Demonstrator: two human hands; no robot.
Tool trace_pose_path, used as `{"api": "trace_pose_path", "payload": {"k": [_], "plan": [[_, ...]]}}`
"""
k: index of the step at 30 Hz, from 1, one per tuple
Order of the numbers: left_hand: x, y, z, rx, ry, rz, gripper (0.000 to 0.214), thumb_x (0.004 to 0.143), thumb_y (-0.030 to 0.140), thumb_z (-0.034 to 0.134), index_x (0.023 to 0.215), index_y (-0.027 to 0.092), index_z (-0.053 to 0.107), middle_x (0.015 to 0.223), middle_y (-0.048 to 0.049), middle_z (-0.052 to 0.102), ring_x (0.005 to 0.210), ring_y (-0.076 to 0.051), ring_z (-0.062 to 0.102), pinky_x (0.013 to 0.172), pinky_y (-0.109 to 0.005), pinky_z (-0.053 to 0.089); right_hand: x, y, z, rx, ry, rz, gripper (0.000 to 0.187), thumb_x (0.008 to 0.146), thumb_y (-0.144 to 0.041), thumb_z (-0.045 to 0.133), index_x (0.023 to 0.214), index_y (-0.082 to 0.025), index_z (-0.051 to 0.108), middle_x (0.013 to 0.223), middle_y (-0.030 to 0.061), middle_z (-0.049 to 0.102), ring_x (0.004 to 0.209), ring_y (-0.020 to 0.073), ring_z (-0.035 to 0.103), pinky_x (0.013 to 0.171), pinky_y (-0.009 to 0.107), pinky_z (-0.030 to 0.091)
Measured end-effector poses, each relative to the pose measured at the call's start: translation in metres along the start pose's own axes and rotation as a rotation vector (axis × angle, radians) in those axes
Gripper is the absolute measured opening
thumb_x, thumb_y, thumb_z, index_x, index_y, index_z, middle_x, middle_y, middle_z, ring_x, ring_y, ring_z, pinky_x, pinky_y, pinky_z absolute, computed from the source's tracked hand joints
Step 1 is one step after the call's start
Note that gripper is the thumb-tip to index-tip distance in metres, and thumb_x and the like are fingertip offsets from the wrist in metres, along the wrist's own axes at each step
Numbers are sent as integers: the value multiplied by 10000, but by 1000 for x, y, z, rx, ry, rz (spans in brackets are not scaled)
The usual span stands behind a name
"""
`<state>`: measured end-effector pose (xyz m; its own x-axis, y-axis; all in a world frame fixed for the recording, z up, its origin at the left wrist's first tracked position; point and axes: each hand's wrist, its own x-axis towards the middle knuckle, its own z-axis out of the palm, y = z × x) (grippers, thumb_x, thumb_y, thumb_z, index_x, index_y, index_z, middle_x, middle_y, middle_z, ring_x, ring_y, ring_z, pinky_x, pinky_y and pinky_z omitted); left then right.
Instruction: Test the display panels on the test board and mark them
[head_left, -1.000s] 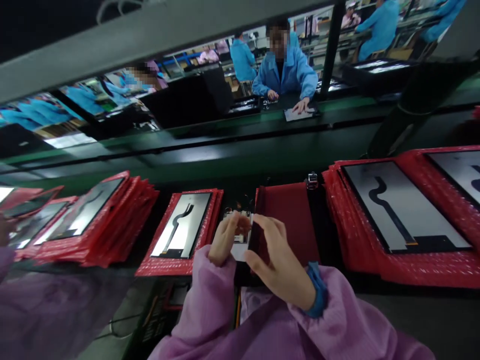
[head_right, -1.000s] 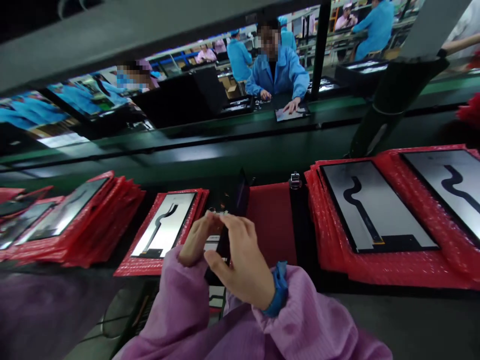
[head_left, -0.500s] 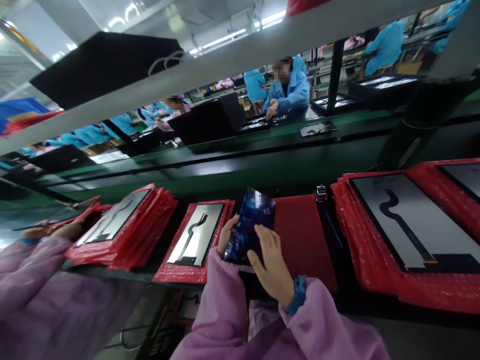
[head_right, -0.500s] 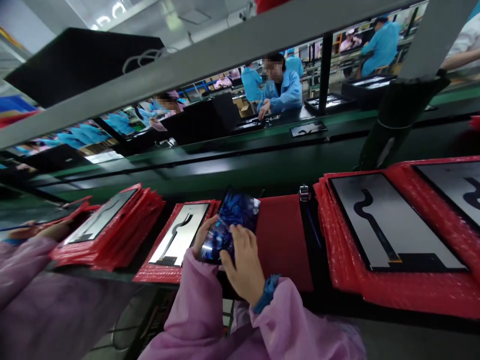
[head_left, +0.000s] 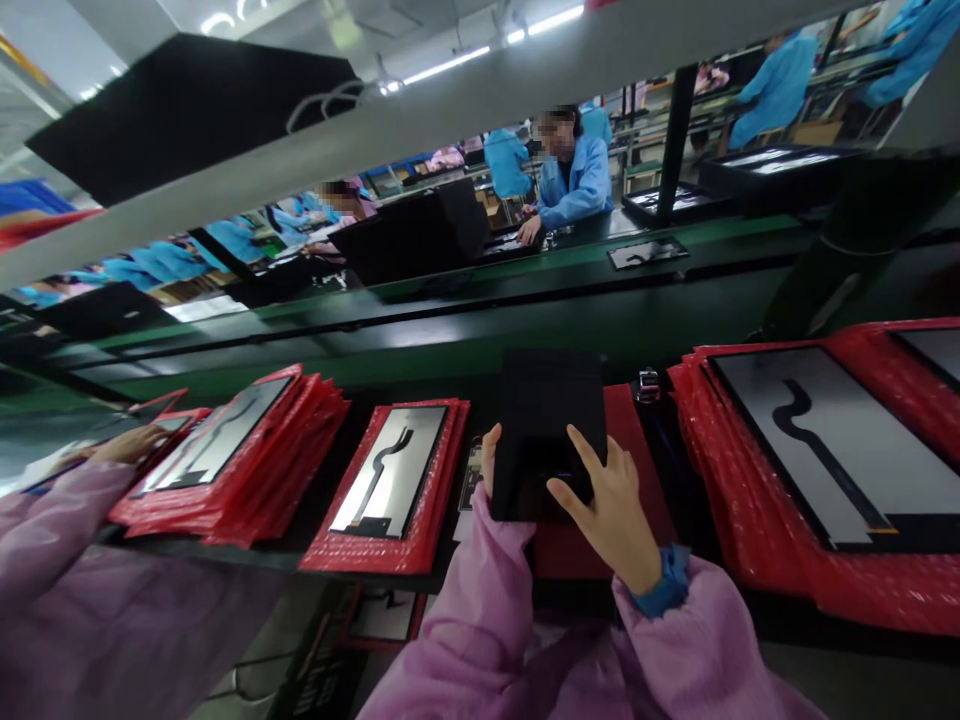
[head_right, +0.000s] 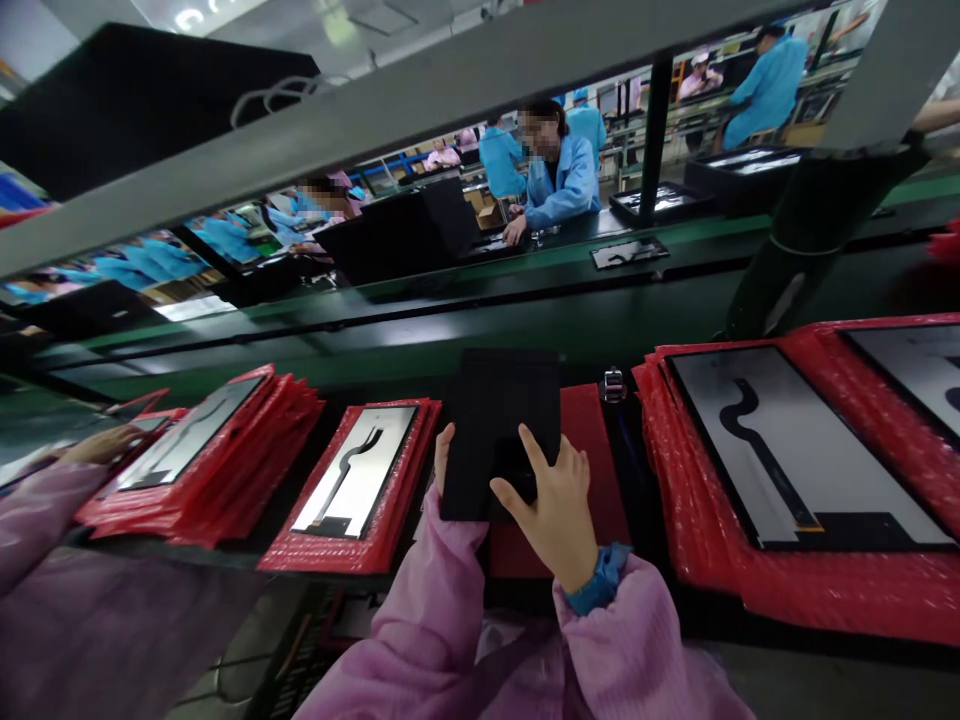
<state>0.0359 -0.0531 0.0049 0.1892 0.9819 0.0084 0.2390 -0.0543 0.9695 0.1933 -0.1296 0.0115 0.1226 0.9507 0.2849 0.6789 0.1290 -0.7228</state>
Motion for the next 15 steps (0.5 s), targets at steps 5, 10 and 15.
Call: {"api": "trace_pose_path", "payload": {"k": [5, 10, 15], "plan": [[1, 4, 9, -703, 89, -261, 601, 804, 683, 465, 1193, 264, 649, 1155, -57, 740, 1176, -338, 651, 935, -480, 572, -9, 9, -24, -211, -66, -90, 895, 902, -718, 422, 1581, -163, 241, 1463, 222, 461, 1357, 361, 452, 1083, 595, 434], [-6, 3, 4, -1051, 79, -393, 476, 738, 536, 676, 1105, 233, 703, 916, -54, 774, 1048, -323, 705, 945, -426, 560, -23, -25, -82, -510, 26, -199, 809, 929, -632, 460, 1533, -112, 316, 1492, 220, 437, 1363, 395, 440, 1038, 565, 495], [-11, 5, 7, -1163, -39, -345, 509, 767, 565, 647, 1094, 181, 710, 1077, -88, 766, 980, -321, 716, 864, -430, 578, -17, -67, -106, -669, 128, -295, 720, 933, -480, 557, 1504, -87, 362, 1474, 249, 443, 1360, 412, 443, 1055, 564, 471]]}}
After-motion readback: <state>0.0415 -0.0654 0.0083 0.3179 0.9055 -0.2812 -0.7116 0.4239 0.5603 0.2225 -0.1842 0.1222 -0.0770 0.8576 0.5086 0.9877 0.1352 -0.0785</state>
